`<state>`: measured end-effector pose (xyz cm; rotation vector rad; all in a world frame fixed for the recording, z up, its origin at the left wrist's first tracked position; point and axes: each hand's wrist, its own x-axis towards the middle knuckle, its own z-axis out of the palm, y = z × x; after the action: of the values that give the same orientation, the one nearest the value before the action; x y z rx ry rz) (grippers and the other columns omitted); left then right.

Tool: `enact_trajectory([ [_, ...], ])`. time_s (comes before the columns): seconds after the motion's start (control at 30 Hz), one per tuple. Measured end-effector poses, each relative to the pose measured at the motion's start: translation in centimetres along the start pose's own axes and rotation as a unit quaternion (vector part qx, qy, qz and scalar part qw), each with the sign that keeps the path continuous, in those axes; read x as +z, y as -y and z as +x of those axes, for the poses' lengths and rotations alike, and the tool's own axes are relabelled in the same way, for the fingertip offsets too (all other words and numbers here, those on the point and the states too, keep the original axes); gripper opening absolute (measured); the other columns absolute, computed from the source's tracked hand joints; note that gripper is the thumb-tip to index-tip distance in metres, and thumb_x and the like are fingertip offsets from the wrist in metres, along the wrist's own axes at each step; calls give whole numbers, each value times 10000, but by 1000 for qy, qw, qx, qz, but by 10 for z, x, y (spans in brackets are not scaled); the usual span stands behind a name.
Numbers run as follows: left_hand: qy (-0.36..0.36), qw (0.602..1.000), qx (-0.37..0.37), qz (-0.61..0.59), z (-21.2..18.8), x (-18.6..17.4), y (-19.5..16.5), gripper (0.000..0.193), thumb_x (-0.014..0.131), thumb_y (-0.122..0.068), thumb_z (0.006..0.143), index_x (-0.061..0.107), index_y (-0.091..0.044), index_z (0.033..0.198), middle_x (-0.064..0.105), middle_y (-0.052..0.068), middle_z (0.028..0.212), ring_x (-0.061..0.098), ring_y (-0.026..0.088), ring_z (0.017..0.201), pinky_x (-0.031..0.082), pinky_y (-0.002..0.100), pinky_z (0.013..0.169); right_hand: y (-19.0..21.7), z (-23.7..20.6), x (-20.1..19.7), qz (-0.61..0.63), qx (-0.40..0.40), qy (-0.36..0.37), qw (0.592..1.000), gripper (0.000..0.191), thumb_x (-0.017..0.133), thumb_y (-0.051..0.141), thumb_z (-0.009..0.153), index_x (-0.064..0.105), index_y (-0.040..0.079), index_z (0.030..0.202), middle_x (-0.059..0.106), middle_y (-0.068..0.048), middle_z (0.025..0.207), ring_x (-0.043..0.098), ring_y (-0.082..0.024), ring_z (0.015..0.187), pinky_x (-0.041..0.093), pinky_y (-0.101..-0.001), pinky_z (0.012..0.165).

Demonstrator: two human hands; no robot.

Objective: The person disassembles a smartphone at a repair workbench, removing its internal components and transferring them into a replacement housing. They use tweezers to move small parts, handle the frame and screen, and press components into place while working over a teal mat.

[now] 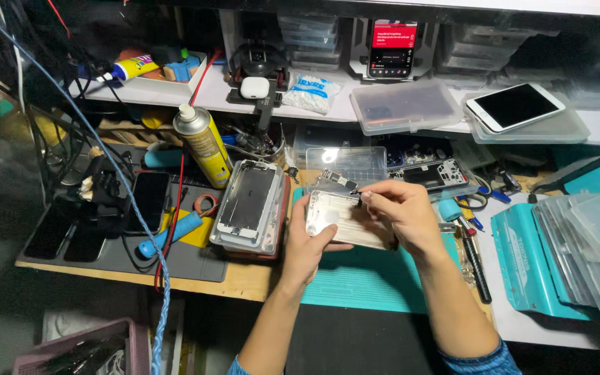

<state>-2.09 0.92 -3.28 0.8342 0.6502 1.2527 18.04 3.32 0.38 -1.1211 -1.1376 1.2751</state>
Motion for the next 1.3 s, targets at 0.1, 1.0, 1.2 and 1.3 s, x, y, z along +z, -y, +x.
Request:
enact_trajectory([
  [0.1,11,1000,-5,-11,-2,3,0,698,515,117,884,282,-88,1509,579,189,1306,696,292,1063,669,439,781,3,-3,8,-7,-10,28,1000,120,756,26,869,747,-48,962,735,-49,752,642,-100,638,513,-241,585],
  [1.0,40,999,-26,-10,-6,0,22,544,379,-63,989,366,-112,1531,548,97,1356,630,203,1130,641,415,847,-11,10,27,-228,41,118,966,346,743,205,904,588,16,660,574,16,564,479,-41,513,383,-256,440],
  [1.2,20,999,2,28,-6,4,26,442,360,-144,1067,413,-99,1503,569,80,1346,632,172,1129,637,371,850,-12,11,26,-233,46,112,965,326,757,196,883,603,2,670,563,28,569,466,-44,532,380,-263,454],
  [1.3,7,997,34,70,-7,7,27,412,367,-146,1086,448,-80,1484,596,90,1310,639,165,1084,638,359,824,-14,11,27,-256,35,103,960,319,762,190,869,610,1,661,565,29,564,473,-39,533,390,-257,458],
])
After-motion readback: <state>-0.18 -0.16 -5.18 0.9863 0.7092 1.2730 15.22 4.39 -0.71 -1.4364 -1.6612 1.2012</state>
